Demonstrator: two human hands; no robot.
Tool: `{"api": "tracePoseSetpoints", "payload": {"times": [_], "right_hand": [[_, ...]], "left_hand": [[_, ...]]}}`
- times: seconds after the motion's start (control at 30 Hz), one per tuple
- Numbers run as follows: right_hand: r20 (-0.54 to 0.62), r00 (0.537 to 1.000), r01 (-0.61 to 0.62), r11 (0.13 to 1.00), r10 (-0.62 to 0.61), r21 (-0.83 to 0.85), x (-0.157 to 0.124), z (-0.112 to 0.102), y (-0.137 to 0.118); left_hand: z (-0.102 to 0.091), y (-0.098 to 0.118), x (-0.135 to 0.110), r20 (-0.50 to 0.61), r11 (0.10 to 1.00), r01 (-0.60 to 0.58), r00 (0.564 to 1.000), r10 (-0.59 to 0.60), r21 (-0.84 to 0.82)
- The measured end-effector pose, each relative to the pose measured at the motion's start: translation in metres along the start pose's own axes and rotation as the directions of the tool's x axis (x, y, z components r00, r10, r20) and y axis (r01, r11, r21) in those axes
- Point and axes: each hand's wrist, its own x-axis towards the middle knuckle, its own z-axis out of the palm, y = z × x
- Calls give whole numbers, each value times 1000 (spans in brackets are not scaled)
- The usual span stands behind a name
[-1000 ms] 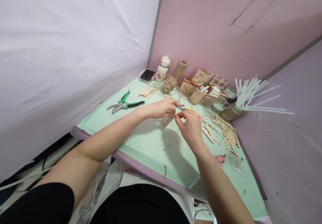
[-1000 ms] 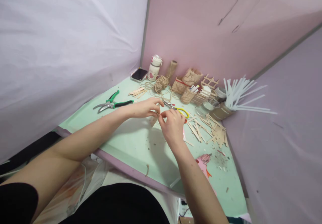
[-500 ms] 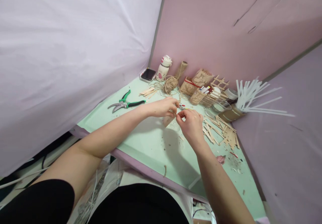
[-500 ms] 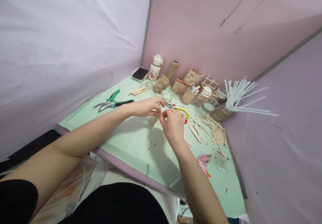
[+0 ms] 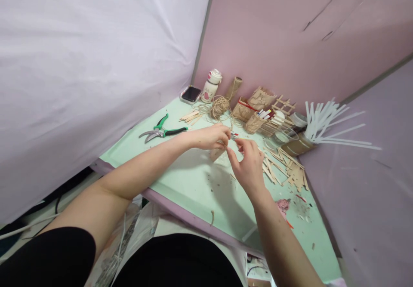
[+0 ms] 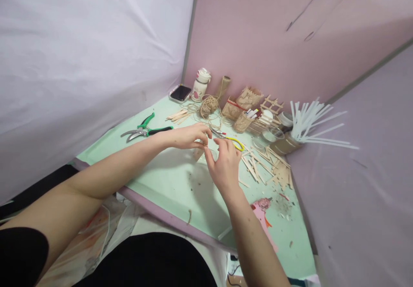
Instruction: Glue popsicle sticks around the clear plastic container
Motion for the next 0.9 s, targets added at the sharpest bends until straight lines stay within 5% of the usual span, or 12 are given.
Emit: {"api": "tracePoseSetpoints", "payload": {"times": [0.4,0.9], "right_hand": [[61,996,77,956,-62,-282,-22,44,22],[17,998,-59,948,68,-314,-21,53,-1]], "left_hand": [[11,2,5,-52,997,48,998,-46,52],[11,3,9,-20,996,8,1000,-7,84]]}}
